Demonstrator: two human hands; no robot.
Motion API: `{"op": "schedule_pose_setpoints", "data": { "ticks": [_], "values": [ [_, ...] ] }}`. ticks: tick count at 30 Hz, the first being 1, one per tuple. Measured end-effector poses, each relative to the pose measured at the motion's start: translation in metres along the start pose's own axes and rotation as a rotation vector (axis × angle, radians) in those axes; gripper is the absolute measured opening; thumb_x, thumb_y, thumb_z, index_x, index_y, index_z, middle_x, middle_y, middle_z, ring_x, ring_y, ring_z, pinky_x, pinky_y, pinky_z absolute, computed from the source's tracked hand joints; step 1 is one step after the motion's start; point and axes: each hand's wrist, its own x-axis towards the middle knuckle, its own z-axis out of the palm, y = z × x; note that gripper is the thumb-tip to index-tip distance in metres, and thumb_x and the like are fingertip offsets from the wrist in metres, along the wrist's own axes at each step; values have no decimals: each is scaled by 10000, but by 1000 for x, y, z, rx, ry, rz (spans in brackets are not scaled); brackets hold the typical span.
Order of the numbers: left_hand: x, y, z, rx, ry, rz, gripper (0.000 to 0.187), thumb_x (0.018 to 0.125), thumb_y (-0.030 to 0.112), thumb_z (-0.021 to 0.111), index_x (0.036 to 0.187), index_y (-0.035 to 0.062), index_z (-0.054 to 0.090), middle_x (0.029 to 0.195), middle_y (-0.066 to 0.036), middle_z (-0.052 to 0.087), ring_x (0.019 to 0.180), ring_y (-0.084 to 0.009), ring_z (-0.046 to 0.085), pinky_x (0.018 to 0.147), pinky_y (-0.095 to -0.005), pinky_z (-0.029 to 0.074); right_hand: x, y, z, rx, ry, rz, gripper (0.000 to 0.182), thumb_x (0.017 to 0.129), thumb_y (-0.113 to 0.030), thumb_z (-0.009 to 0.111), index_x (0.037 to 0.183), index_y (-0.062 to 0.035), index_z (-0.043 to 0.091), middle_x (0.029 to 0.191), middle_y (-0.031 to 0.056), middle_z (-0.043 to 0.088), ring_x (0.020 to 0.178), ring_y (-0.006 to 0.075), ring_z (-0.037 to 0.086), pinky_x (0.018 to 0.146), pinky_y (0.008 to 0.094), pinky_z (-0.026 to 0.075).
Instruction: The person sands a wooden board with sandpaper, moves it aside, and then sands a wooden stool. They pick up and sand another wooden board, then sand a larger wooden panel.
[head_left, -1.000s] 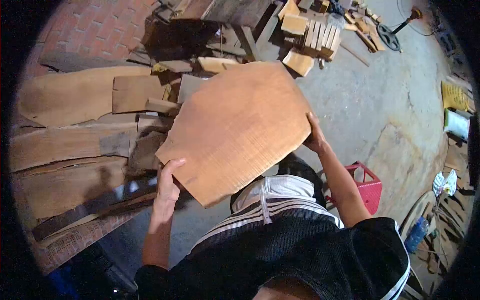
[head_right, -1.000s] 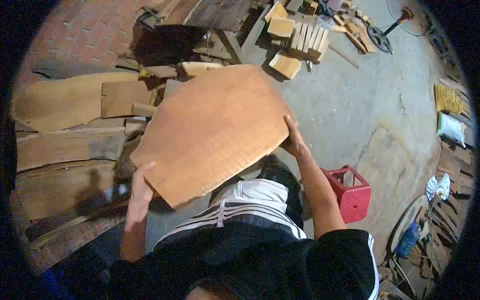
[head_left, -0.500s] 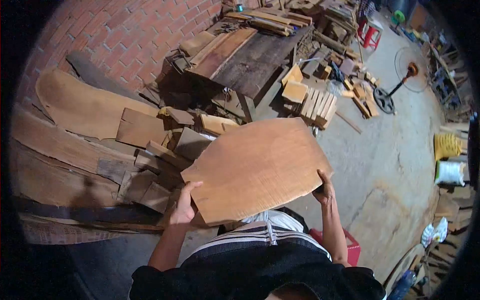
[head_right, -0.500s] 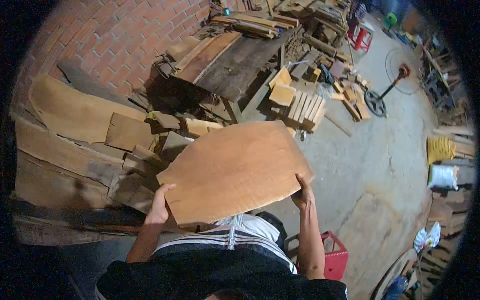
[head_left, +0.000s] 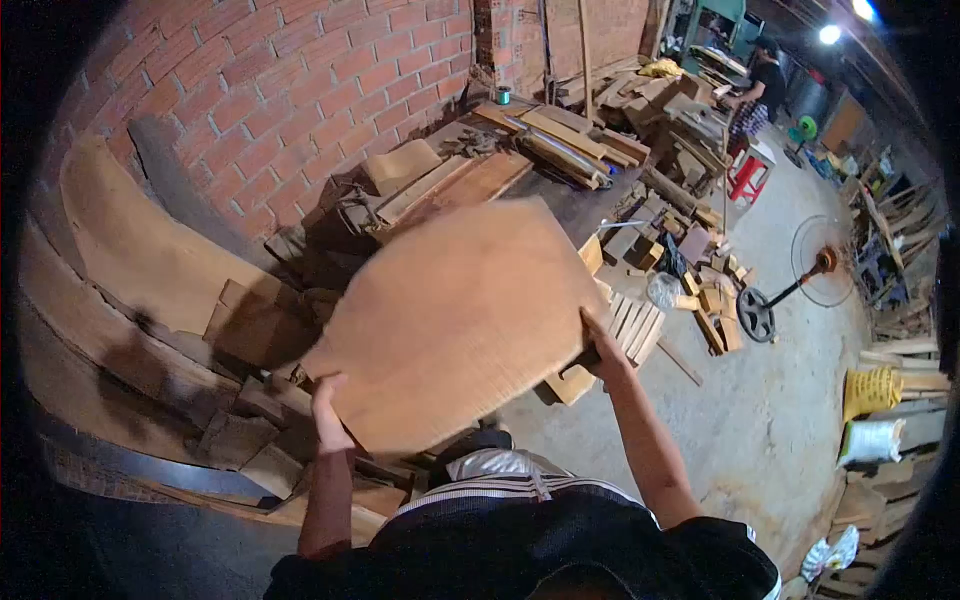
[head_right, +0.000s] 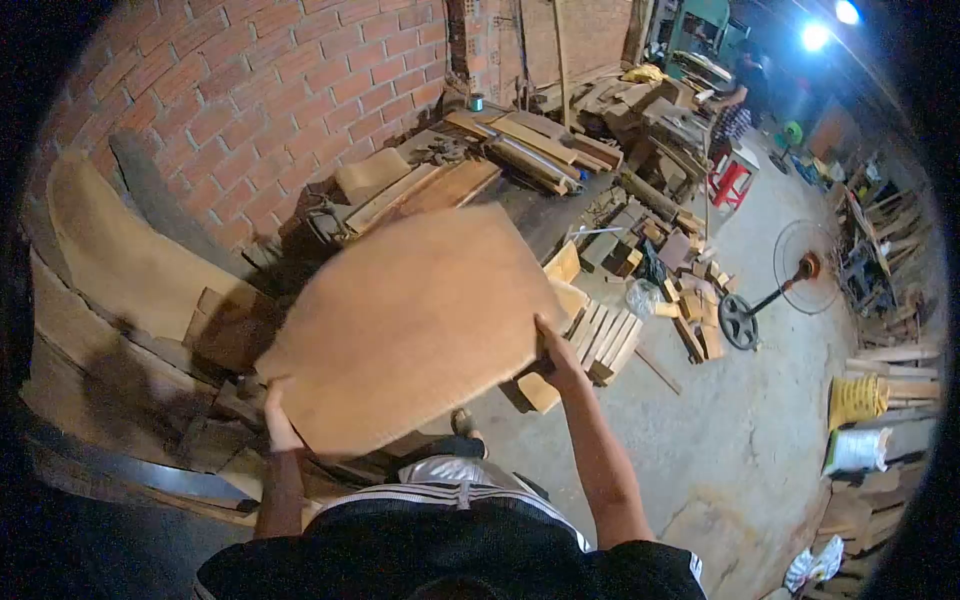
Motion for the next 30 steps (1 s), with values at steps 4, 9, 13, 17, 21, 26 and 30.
{"op": "schedule_pose_setpoints", "data": {
  "ticks": [4, 9, 13, 17, 21, 26, 30],
  "values": [
    [73, 35, 57, 32, -85, 352, 380, 849, 244, 626, 1162, 31, 607, 1090, -74, 645, 1017, -216, 621, 864, -384, 518, 95, -15, 37, -258, -134, -59, 705, 944, -642, 472, 1062, 19, 688, 912, 92, 698, 815, 183, 671, 761, 347, 552],
    [104, 85, 143, 425, -221, 673, 381, 811, 103, 674, 1169, -8, 608, 1041, -83, 670, 908, -196, 648, 798, -362, 529, 83, -89, 179, 97, -596, -7, 863, 910, -748, 370, 1299, -2, 557, 1240, 108, 617, 1111, 243, 592, 989, 395, 461],
    [109, 93, 201, 1390, -669, 1433, 593, 725, 44, 706, 1292, -44, 556, 1202, -198, 661, 1018, -269, 695, 876, -385, 566, 102, -152, 228, 388, -641, 5, 1089, 825, -834, 401, 1499, 10, 266, 1470, 186, 404, 1307, 347, 429, 1094, 546, 338],
    [150, 63, 220, 1493, -780, 1452, 651, 694, 91, 762, 1296, -49, 559, 1220, -213, 649, 1079, -317, 671, 940, -413, 556, 153, -141, 211, 523, -668, 3, 957, 839, -754, 507, 1517, -113, 295, 1553, 143, 319, 1416, 342, 305, 1146, 584, 250],
    [176, 28, 235, 1615, -814, 1566, 371, 866, 138, 634, 1177, -65, 627, 1175, -198, 669, 1095, -308, 664, 956, -408, 551, 197, -136, 180, 567, -541, -89, 707, 946, -554, 475, 1476, -97, 378, 1496, 123, 412, 1363, 328, 389, 1145, 505, 304],
    [205, -52, 228, 1776, -993, 1494, 349, 942, 230, 539, 1246, 70, 597, 1370, -110, 552, 1250, -253, 540, 1082, -476, 432, 241, -124, 125, 216, -604, 93, 595, 965, -448, 485, 1413, -57, 478, 1452, 122, 480, 1310, 301, 462, 1107, 455, 360],
    [206, -115, 214, 1737, -923, 1346, 384, 945, 276, 497, 1292, 137, 587, 1394, -59, 539, 1295, -247, 494, 1093, -551, 377, 255, -101, 100, 45, -296, 100, 493, 953, -326, 528, 1331, -10, 543, 1324, 139, 576, 1236, 261, 520, 1066, 418, 403]
  ]
}}
